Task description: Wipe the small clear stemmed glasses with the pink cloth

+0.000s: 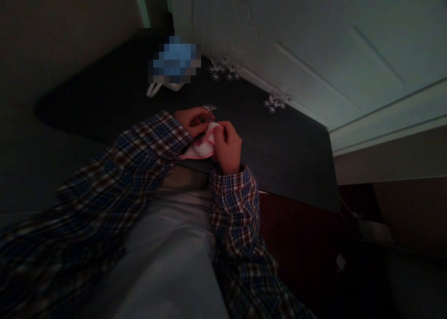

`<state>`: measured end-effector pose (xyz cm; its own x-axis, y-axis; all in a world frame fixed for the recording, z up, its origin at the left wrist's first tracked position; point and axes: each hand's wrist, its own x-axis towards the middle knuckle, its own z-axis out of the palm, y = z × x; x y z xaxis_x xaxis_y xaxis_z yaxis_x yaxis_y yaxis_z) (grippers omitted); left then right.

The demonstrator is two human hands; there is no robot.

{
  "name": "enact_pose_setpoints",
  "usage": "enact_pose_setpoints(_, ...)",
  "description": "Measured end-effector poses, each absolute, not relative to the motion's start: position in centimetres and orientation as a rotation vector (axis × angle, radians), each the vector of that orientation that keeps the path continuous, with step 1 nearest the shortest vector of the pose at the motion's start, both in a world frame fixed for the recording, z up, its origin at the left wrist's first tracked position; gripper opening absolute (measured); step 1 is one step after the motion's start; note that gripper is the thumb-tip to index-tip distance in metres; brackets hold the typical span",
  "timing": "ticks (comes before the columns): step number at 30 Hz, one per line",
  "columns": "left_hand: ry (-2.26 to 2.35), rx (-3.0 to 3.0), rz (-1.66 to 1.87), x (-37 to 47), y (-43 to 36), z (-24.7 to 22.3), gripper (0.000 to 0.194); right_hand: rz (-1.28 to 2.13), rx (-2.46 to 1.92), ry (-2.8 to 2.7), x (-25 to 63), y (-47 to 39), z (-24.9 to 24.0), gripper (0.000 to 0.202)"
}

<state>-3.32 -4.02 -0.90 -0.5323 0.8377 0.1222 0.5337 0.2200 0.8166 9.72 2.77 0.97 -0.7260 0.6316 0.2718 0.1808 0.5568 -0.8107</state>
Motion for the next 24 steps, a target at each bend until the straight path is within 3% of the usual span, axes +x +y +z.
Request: enact_pose_setpoints(24, 2.147, 1.228, 1.23, -3.04, -4.09, -0.29, 0.043, 1.081, -0.655, -2.246, 9.56, 3.0, 0.67, 0.024)
